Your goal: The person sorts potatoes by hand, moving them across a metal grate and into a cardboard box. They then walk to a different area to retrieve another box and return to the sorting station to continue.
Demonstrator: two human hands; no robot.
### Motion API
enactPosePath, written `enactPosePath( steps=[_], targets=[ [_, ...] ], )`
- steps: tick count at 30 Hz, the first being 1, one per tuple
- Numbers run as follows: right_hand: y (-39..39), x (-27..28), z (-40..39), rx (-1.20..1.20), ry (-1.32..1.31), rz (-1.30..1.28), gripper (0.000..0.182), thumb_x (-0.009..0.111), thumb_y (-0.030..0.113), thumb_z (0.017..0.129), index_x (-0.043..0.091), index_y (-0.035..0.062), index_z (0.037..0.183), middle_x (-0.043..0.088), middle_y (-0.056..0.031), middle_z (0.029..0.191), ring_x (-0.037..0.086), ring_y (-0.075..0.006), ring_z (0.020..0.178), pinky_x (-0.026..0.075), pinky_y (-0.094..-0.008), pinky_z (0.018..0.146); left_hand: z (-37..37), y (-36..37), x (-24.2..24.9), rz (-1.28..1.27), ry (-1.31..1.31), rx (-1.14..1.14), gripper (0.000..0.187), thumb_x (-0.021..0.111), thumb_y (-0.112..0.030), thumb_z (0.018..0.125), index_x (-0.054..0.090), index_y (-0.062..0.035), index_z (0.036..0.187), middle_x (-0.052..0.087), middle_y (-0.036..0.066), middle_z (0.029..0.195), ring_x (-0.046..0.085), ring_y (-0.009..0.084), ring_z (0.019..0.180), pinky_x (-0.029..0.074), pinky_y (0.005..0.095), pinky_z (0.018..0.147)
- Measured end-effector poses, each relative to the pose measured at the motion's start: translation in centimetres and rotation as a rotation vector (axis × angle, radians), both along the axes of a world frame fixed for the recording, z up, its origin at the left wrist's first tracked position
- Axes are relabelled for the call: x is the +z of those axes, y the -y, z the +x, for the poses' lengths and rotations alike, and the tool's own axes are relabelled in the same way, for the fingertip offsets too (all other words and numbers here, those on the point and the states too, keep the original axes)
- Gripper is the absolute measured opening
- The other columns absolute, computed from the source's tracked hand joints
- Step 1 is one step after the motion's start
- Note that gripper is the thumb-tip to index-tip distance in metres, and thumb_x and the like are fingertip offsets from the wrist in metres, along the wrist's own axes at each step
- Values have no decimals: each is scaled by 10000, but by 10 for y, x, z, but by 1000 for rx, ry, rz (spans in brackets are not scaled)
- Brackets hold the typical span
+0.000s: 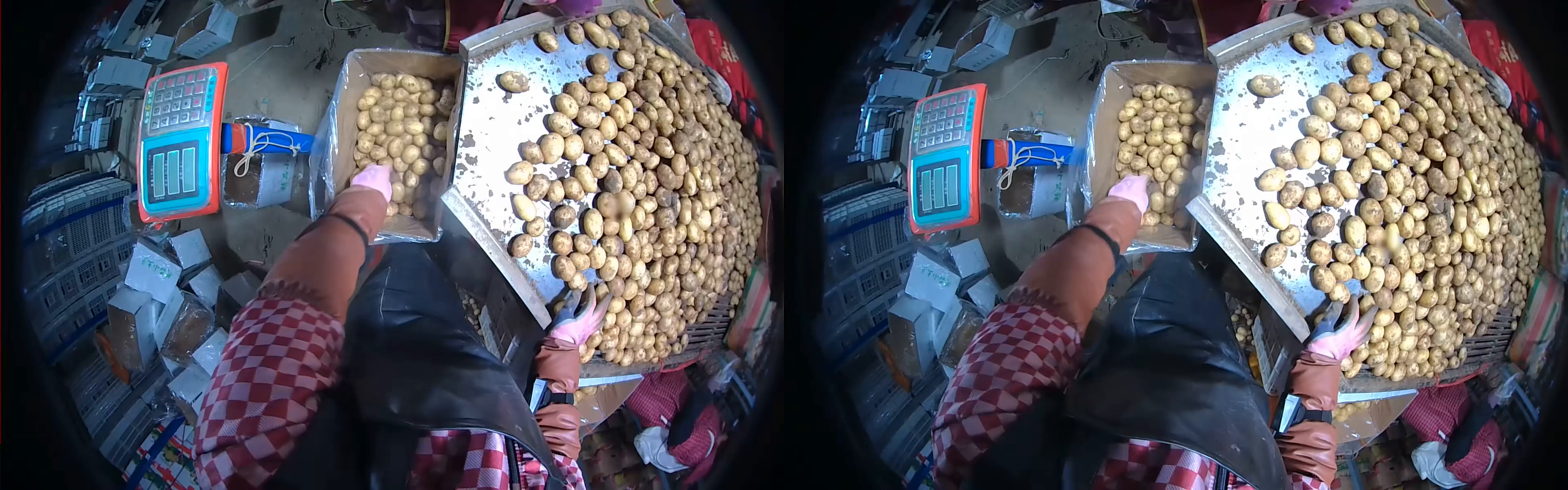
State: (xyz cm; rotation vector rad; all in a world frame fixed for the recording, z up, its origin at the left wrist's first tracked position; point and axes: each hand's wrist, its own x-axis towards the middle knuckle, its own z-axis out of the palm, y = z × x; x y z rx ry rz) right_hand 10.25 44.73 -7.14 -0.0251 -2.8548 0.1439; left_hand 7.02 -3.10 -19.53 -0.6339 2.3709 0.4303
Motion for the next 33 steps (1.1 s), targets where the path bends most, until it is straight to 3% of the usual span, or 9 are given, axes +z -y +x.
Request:
enactPosePath(
  steps=[3, 5, 7, 11, 15, 19, 23, 25, 33],
  targets=[
    [-3, -3, 0, -8, 7, 21, 397, 628, 354, 898, 633, 107, 1209, 426, -272, 1416, 427, -455, 1276, 313, -549, 1057, 30, -6, 22, 185, -331, 332, 428, 565, -447, 913, 634, -144, 1208, 659, 185, 1100, 666, 293, 957, 521, 417, 803],
    [1, 3, 1, -27, 64, 22, 415, 628, 359, 893, 630, 95, 1214, 437, -278, 1405, 433, -461, 1267, 316, -546, 1060, 36, -5, 48, 1061, -174, 1081, 390, 505, -399, 956, 612, -107, 1190, 655, 172, 994, 659, 292, 756, 503, 415, 668],
    [-11, -9, -2, 28, 2, -135, 416, 610, 374, 899, 633, 100, 1211, 464, -284, 1374, 434, -447, 1274, 296, -550, 1086, 39, -16, 78, 1040, -204, 1244, 544, 404, -545, 978, 623, -95, 1190, 642, 126, 907, 585, 231, 604, 440, 340, 528],
    [3, 1, 4, -107, 79, 51, 392, 610, 393, 897, 624, 154, 1208, 432, -250, 1418, 387, -410, 1326, 245, -588, 1103, 27, -33, 137, 1043, -107, 1126, 690, 242, -635, 980, 623, -100, 1192, 615, 70, 798, 493, 145, 533, 358, 252, 449],
    [2, -2, 3, -120, 88, 24, 388, 623, 371, 888, 619, 164, 1215, 399, -236, 1447, 356, -411, 1343, 201, -597, 1122, 14, -66, 182, 1206, -222, 975, 577, 418, -523, 986, 513, -71, 1333, 623, 75, 963, 532, 139, 624, 446, 259, 568],
    [4, 0, 5, -153, 104, -17, 392, 628, 371, 882, 617, 170, 1219, 380, -222, 1466, 345, -411, 1350, 188, -595, 1130, 3, -86, 158, 1515, -468, 797, 488, 625, -74, 873, 513, -53, 1348, 630, 71, 1038, 600, 149, 777, 507, 283, 693],
    [3, -2, 5, -178, 149, -48, 409, 623, 385, 877, 609, 175, 1228, 350, -207, 1490, 322, -410, 1363, 163, -595, 1137, -23, -140, 153, 483, -838, -16, 488, 691, -188, 838, 564, -88, 1299, 672, 145, 1017, 647, 273, 862, 512, 366, 765],
    [2, -3, 5, -167, 159, -48, 426, 615, 401, 875, 598, 180, 1239, 336, -201, 1501, 300, -410, 1374, 134, -594, 1145, -35, -158, 173, 178, -699, -281, 513, 728, -213, 791, 588, -146, 1280, 662, 182, 1089, 627, 343, 991, 484, 420, 875],
    [1, -6, 6, -139, 125, -63, 433, 597, 422, 880, 602, 185, 1243, 349, -197, 1497, 304, -411, 1370, 124, -597, 1145, -44, -156, 170, 289, -311, -302, 598, 690, -346, 819, 506, -196, 1367, 613, 165, 1230, 514, 374, 1196, 339, 425, 1064]
  ],
)
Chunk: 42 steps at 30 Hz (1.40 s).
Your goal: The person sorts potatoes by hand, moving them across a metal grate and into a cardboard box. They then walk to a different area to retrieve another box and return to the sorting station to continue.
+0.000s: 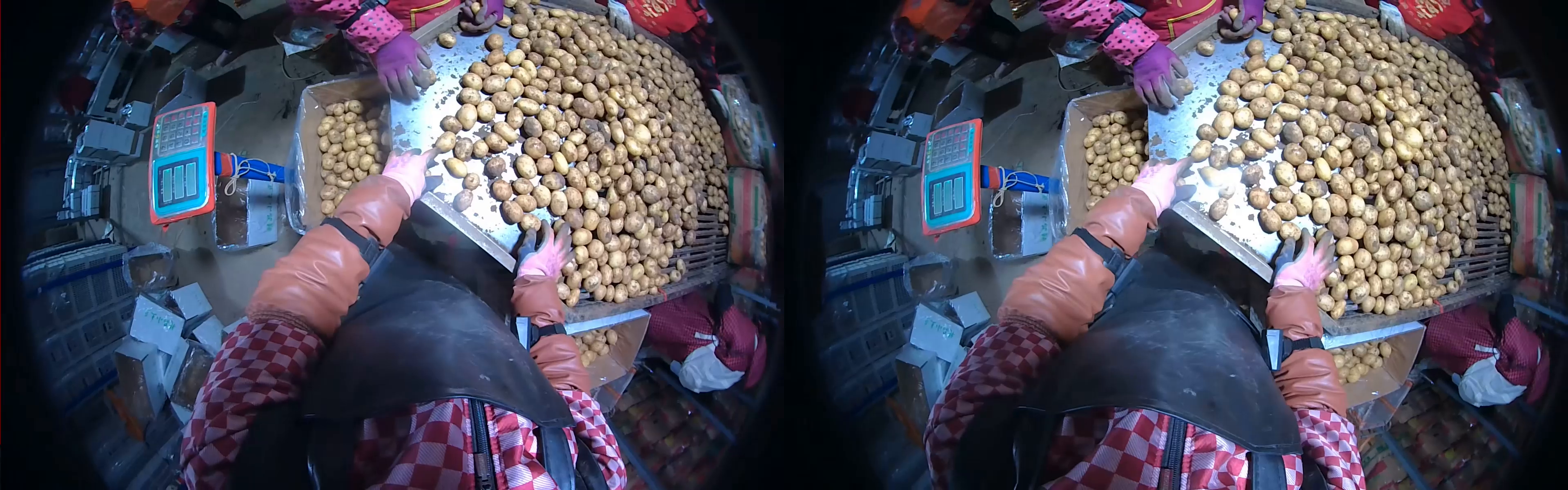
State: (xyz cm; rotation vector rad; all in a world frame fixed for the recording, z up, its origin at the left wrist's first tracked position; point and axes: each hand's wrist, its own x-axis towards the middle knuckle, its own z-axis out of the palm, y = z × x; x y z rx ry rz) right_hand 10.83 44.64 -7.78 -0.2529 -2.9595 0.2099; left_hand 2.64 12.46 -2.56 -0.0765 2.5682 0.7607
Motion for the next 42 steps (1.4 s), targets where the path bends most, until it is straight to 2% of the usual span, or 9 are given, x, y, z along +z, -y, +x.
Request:
enactPosePath(
  steps=[2, 5, 12, 16, 18, 20, 28, 40, 42],
  targets=[
    [0, 1, -1, -24, 26, -29, 440, 581, 434, 888, 605, 189, 1253, 351, -190, 1500, 289, -411, 1383, 114, -592, 1152, 5, 11, -29, -20, -67, -67, 574, 635, -306, 883, 464, -125, 1401, 607, 160, 1266, 511, 344, 1232, 334, 417, 1075],
    [3, 5, -3, -43, 63, -24, 458, 560, 451, 896, 603, 188, 1269, 338, -179, 1513, 269, -395, 1403, 85, -581, 1162, 7, 28, -44, 1510, -8, 1039, 453, 509, -100, 974, 435, -38, 1417, 580, 147, 1312, 519, 213, 1214, 348, 299, 1061],
    [1, 6, -3, -30, 96, 12, 457, 568, 443, 901, 601, 184, 1276, 330, -160, 1516, 272, -356, 1403, 94, -546, 1172, 137, 136, -162, 488, -223, 857, 313, 608, -144, 946, 606, -6, 1228, 656, 72, 1112, 611, 158, 956, 492, 282, 837],
    [4, 23, -7, 208, -96, 52, 415, 611, 286, 881, 612, 13, 1193, 510, -228, 1292, 478, -380, 1215, 397, -408, 1048, 181, 87, -71, 1207, 53, 1286, 279, 544, -240, 958, 691, -27, 1061, 676, 94, 1077, 633, 177, 972, 511, 316, 804],
    [-5, 5, -4, 205, -111, 84, 434, 617, 323, 897, 600, 37, 1224, 474, -203, 1354, 422, -367, 1283, 345, -455, 1077, 185, 83, -50, 379, -22, 699, 260, 641, -173, 904, 677, -18, 1110, 707, 88, 1067, 658, 192, 974, 514, 340, 882],
    [-15, -13, -4, 130, -82, 65, 479, 615, 398, 889, 581, 131, 1285, 407, -187, 1456, 370, -368, 1345, 305, -547, 1072, 184, 81, -49, 229, -224, 569, 305, 652, -254, 882, 670, -97, 1143, 692, 156, 1078, 652, 295, 1034, 504, 377, 904],
    [-18, -13, -5, 119, -25, 121, 531, 629, 445, 851, 564, 173, 1302, 373, -164, 1495, 383, -387, 1327, 321, -583, 1024, 184, 120, -55, -466, -632, 922, 854, 763, -514, 690, 444, -178, 1408, 437, 175, 1420, 453, 364, 1258, 349, 506, 1049],
    [-11, -9, -7, 73, 96, 130, 558, 628, 429, 859, 500, 213, 1358, 340, -82, 1520, 344, -396, 1333, 277, -548, 1084, 192, 147, -120, 168, 200, 1652, 1225, 798, -579, 662, 21, -236, 1544, 226, 206, 1553, 278, 374, 1416, 277, 442, 1148],
    [-9, -3, -4, 57, 135, 158, 551, 616, 415, 878, 483, 209, 1372, 347, -85, 1521, 333, -400, 1348, 259, -551, 1102, 192, 143, -142, 861, 233, 1744, 1026, 753, -512, 754, 147, -245, 1538, 323, 150, 1525, 340, 342, 1392, 301, 459, 1126]
  ],
)
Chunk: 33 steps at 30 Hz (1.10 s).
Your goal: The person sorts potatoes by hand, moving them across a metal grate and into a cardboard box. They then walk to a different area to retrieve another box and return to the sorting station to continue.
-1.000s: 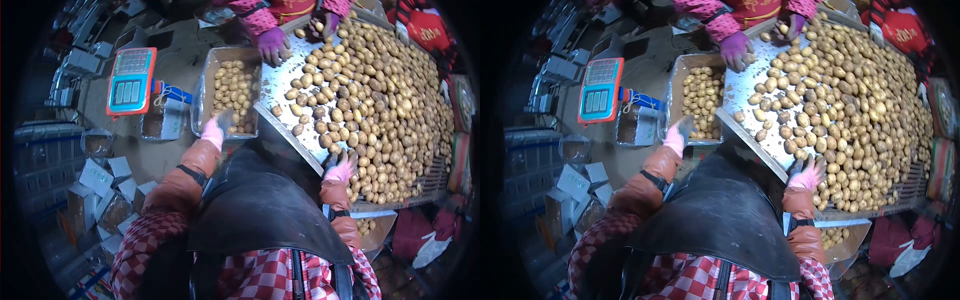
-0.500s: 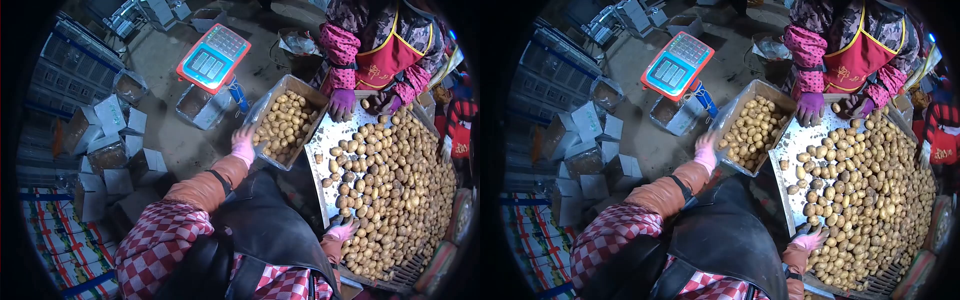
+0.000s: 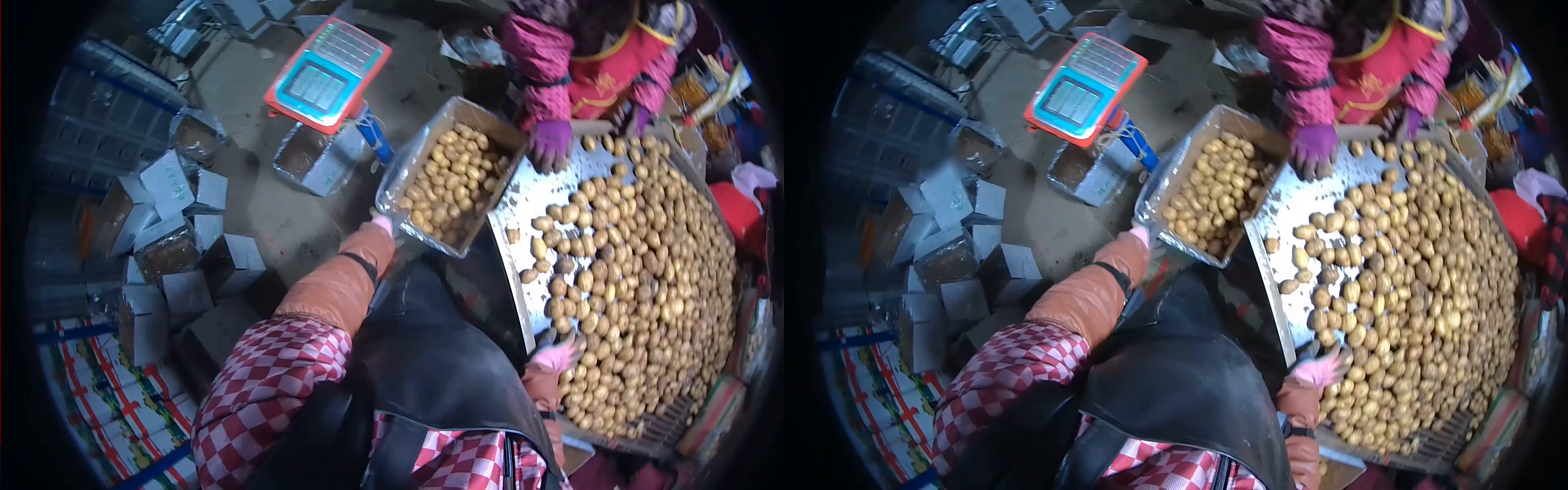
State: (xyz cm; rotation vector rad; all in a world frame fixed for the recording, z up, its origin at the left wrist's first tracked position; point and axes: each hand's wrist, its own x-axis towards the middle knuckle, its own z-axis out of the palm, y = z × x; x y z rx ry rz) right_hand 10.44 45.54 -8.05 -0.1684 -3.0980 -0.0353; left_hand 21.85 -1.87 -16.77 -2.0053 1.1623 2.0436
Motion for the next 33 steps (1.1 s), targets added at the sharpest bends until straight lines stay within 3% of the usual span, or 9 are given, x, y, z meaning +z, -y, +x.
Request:
enactPosePath(
  steps=[5, 10, 12, 14, 17, 23, 28, 31, 33],
  targets=[
    [1, -1, 0, 87, -86, -67, 602, 641, 424, 854, 496, 132, 1361, 393, -121, 1472, 325, -418, 1321, 273, -549, 1072, 1, 30, -25, 321, -371, 137, 373, 635, -291, 897, 514, -155, 1222, 590, 74, 1078, 581, 195, 935, 486, 335, 716],
    [0, 0, 1, 119, -100, -115, 583, 628, 384, 872, 486, 103, 1363, 363, -140, 1496, 297, -431, 1332, 247, -546, 1088, 9, 53, 57, -1, -173, 42, 101, 508, -230, 955, 576, -164, 990, 488, 4, 573, 419, 114, 401, 301, 262, 333],
    [0, 0, 0, 138, -98, -118, 571, 626, 366, 876, 486, 99, 1361, 357, -147, 1500, 292, -442, 1330, 247, -547, 1085, 7, 48, 63, -32, -168, 167, 133, 463, -224, 960, 573, -170, 1010, 531, 32, 630, 453, 170, 420, 355, 334, 352],
    [1, 1, 0, 138, -108, -132, 557, 623, 356, 879, 492, 95, 1353, 367, -144, 1495, 292, -448, 1328, 252, -546, 1081, -6, 32, 79, -22, 123, -42, 184, 477, -297, 954, 583, -177, 1045, 577, 66, 707, 476, 242, 428, 383, 426, 376],
    [0, 0, 1, 145, -124, -126, 551, 622, 357, 881, 496, 98, 1351, 378, -140, 1490, 299, -447, 1325, 255, -548, 1078, 13, -23, 45, -21, -49, -551, 438, 475, -445, 943, 616, -82, 1142, 635, 156, 789, 595, 350, 598, 454, 506, 474],
    [4, 2, -1, 131, -138, -84, 558, 645, 377, 857, 521, 117, 1336, 443, -145, 1446, 336, -439, 1319, 274, -538, 1096, -5, 17, 56, 326, 95, -671, 172, 565, -229, 870, 668, -108, 936, 581, 108, 647, 520, 281, 466, 383, 413, 408],
    [2, 1, -3, 104, -73, -105, 585, 616, 386, 868, 479, 128, 1375, 401, -118, 1482, 289, -423, 1354, 225, -510, 1129, -39, 82, 39, -317, -382, 47, 244, 568, -255, 904, 671, -61, 1008, 649, 113, 743, 561, 249, 500, 462, 395, 463],
    [9, 5, -6, 55, -40, -31, 562, 625, 365, 864, 499, 122, 1356, 437, -119, 1453, 351, -401, 1314, 289, -488, 1104, -73, 33, -40, 87, -414, -90, 414, 323, -334, 1007, 642, -104, 1133, 666, 128, 1071, 634, 257, 973, 484, 347, 911],
    [10, 3, -5, 38, -59, -41, 559, 624, 369, 865, 504, 122, 1352, 447, -112, 1445, 375, -403, 1299, 312, -487, 1098, -87, -21, 8, -103, -75, -1403, 390, 361, -315, 991, 643, -91, 1140, 670, 143, 1084, 636, 274, 1005, 484, 364, 920]
  ],
)
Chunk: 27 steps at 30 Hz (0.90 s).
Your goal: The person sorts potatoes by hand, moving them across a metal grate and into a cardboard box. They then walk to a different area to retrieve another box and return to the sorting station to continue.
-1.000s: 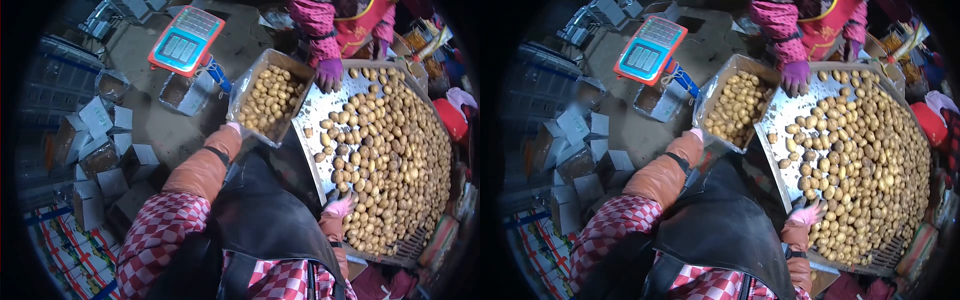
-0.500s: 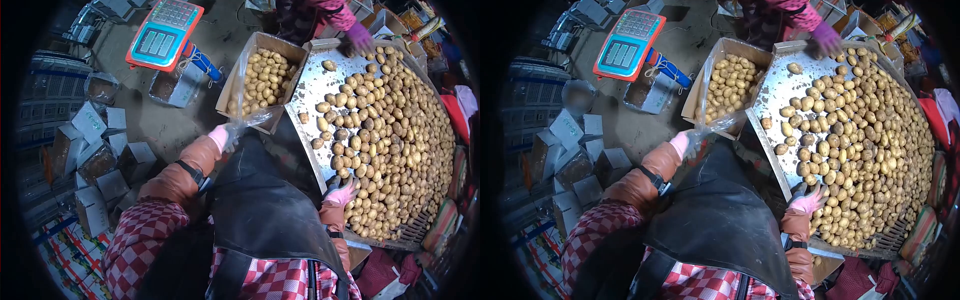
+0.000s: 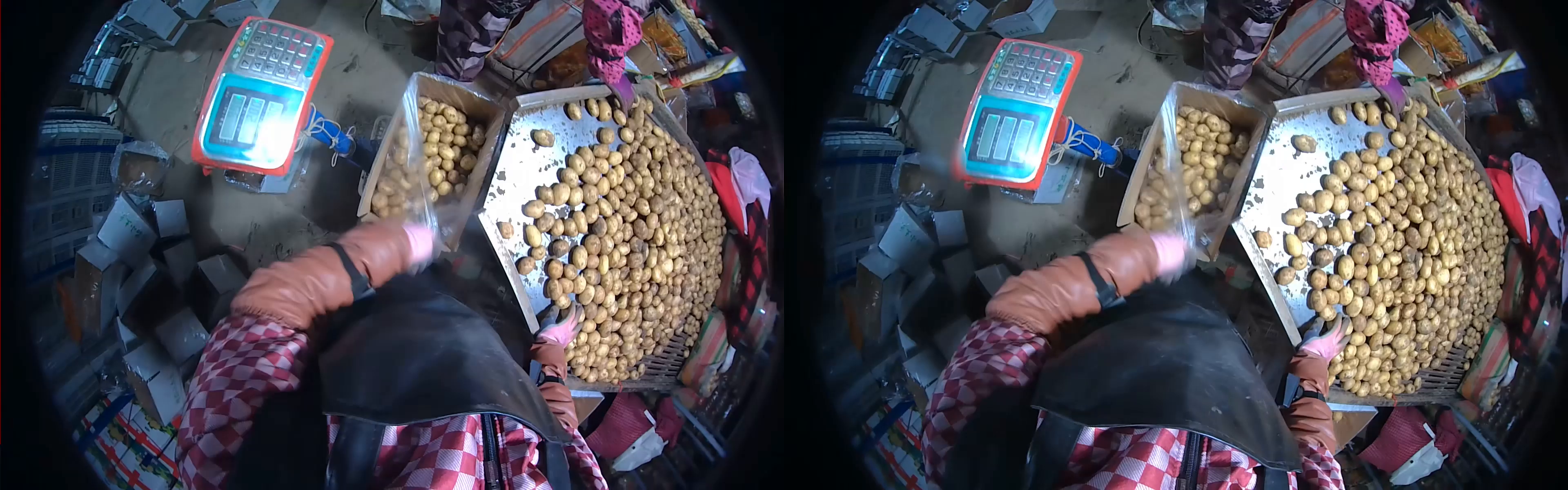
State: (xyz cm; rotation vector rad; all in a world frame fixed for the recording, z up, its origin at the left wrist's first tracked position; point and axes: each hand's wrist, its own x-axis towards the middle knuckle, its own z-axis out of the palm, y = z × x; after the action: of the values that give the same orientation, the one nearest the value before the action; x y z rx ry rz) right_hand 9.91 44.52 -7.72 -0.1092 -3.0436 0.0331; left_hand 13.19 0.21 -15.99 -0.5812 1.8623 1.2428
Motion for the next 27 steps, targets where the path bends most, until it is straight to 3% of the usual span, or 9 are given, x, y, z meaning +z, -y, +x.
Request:
enactPosePath(
  steps=[2, 5, 7, 9, 13, 20, 23, 25, 27],
  targets=[
    [-2, -2, -2, -23, 17, -25, 570, 595, 400, 880, 482, 141, 1376, 426, -78, 1469, 345, -420, 1321, 283, -509, 1112, -12, 4, 46, 24, -1, -741, 370, 399, -296, 975, 644, -78, 1146, 673, 158, 1096, 638, 291, 1037, 485, 381, 928],
    [1, -2, -1, -86, 58, 55, 547, 604, 375, 883, 501, 132, 1362, 446, -83, 1453, 366, -415, 1307, 309, -503, 1099, -22, 40, 63, -76, -271, -608, 288, 521, -234, 924, 672, -60, 1097, 690, 177, 1049, 667, 329, 976, 524, 420, 856],
    [-4, -8, 1, -29, -10, 36, 525, 602, 355, 889, 514, 123, 1352, 466, -92, 1436, 378, -401, 1303, 319, -491, 1097, -47, 66, -15, -462, -142, 502, 219, 527, -188, 925, 660, -54, 1037, 698, 140, 1019, 657, 287, 1007, 509, 402, 870],
    [-1, -3, 3, -28, -26, -1, 512, 594, 353, 897, 523, 113, 1344, 476, -108, 1424, 393, -389, 1295, 324, -485, 1093, -86, 102, 6, 71, -799, 1112, 365, 578, -177, 920, 564, -128, 1281, 612, 161, 1212, 608, 345, 1079, 496, 382, 929],
    [4, 3, -1, -63, 25, -7, 537, 588, 394, 897, 521, 105, 1345, 465, -147, 1427, 395, -398, 1294, 324, -487, 1088, -165, 137, 50, -960, -963, 432, 580, 657, -221, 857, 463, -218, 1403, 398, 131, 1468, 400, 357, 1329, 366, 444, 1078],
    [2, 2, 0, 26, -56, -17, 533, 555, 425, 919, 541, 72, 1318, 473, -227, 1395, 414, -438, 1271, 325, -518, 1079, -275, 122, 29, -1147, -578, -450, 738, 600, -145, 839, 301, -337, 1486, 241, 69, 1574, 157, 339, 1466, 195, 644, 1105],
    [4, 3, -2, -6, -51, -31, 538, 524, 448, 931, 553, 55, 1297, 493, -229, 1376, 423, -449, 1263, 314, -533, 1084, -301, 123, 23, -1047, -460, -586, 681, 578, -129, 841, 372, -317, 1463, 334, 82, 1537, 251, 310, 1446, 224, 581, 1127],
    [3, 6, 0, 35, -45, -22, 530, 541, 407, 923, 542, 27, 1292, 499, -238, 1362, 434, -465, 1247, 295, -535, 1096, -314, 130, -6, -718, -243, -492, 527, 549, -97, 839, 534, -236, 1347, 537, 132, 1362, 477, 311, 1298, 363, 504, 1069],
    [0, 6, 0, 14, -20, -52, 512, 543, 385, 927, 539, 28, 1294, 492, -231, 1375, 430, -463, 1253, 272, -538, 1111, -267, 104, 23, -795, -723, -322, 373, 497, -73, 867, 636, -173, 1198, 648, 157, 1148, 606, 338, 1098, 469, 463, 945]
  ],
)
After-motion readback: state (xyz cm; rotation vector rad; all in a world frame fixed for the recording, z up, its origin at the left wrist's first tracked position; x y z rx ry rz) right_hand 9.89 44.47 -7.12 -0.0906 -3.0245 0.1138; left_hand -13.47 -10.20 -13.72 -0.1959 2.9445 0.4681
